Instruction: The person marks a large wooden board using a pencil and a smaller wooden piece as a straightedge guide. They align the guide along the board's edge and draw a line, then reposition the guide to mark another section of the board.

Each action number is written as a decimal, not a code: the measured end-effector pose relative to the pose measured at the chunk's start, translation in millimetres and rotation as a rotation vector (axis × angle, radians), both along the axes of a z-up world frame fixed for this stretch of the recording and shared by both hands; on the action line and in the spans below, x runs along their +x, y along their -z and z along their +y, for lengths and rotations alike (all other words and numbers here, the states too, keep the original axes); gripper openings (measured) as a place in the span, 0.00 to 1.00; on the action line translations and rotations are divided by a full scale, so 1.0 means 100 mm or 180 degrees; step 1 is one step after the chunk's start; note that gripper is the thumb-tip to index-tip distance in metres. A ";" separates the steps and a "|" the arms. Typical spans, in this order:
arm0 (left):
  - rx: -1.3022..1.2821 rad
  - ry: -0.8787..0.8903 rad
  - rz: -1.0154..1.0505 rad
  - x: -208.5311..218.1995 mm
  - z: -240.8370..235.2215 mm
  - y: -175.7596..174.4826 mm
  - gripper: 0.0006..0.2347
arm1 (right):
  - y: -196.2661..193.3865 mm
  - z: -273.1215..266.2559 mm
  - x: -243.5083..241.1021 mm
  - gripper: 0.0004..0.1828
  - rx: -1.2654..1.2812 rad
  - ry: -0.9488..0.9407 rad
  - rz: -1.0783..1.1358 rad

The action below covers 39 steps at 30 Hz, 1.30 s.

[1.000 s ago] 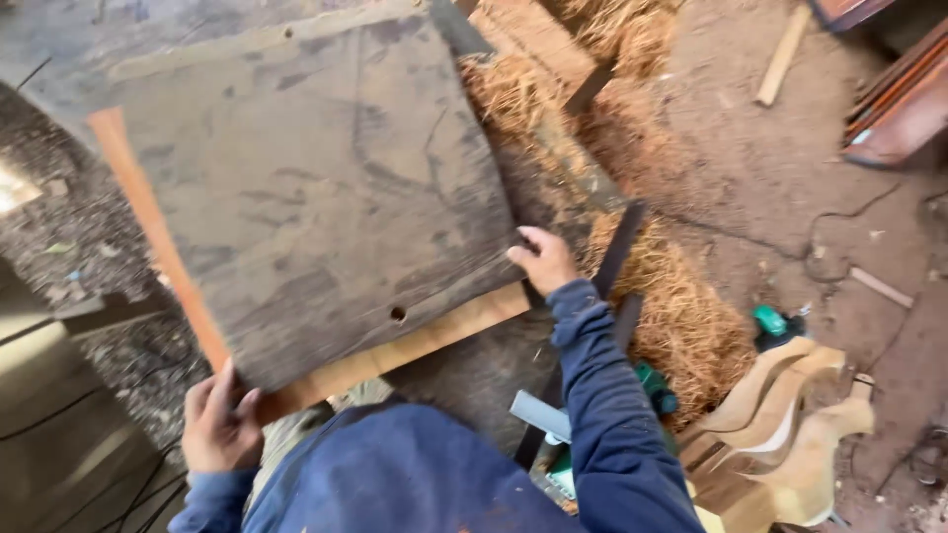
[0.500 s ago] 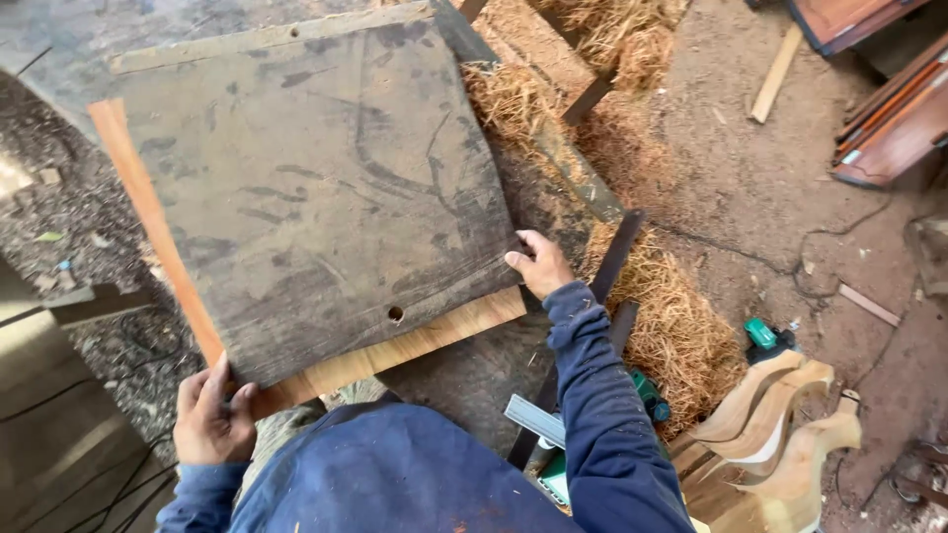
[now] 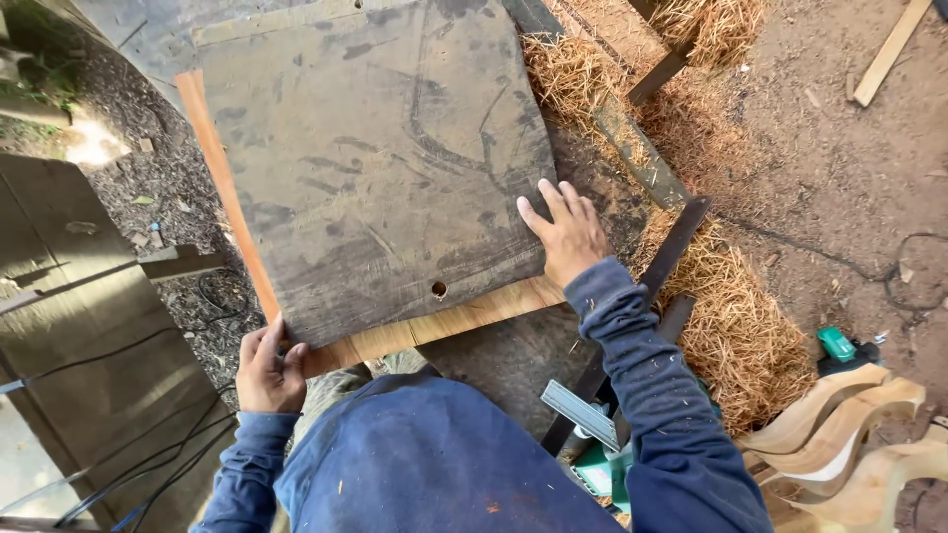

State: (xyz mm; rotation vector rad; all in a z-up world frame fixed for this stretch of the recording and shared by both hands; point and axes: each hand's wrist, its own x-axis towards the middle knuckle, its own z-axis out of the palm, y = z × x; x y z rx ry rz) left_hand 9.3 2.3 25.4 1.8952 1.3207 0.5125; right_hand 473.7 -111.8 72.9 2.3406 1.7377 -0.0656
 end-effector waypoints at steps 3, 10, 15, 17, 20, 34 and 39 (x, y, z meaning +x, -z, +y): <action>-0.0052 -0.0026 0.0038 -0.02 -0.03 0.00 0.24 | -0.17 0.24 -0.20 0.46 -0.0625 -0.0002 0.0461; 0.0502 0.0169 0.0079 -0.03 0.01 0.06 0.24 | -0.36 0.52 -0.65 0.78 -0.1072 0.1000 0.1109; 0.0791 -0.0020 0.0352 0.21 -0.08 -0.46 0.22 | -0.58 0.78 -0.77 0.77 -0.1105 0.1048 0.1112; 0.0943 0.0319 0.0039 0.37 -0.18 -0.77 0.13 | -0.70 0.88 -0.79 0.75 -0.1528 0.1071 0.1143; 0.0191 0.1893 -0.0726 0.72 -0.34 -0.98 0.11 | -0.31 0.91 -0.87 0.57 -0.1415 0.1149 0.0926; 0.0775 0.3907 -0.1055 1.76 -1.19 1.64 0.15 | 0.18 1.22 -1.03 0.40 -0.1353 0.1440 0.0419; 0.0833 0.3884 -0.1315 1.94 -1.30 1.86 0.14 | 0.05 1.19 -1.01 0.41 -0.1402 0.1313 0.0443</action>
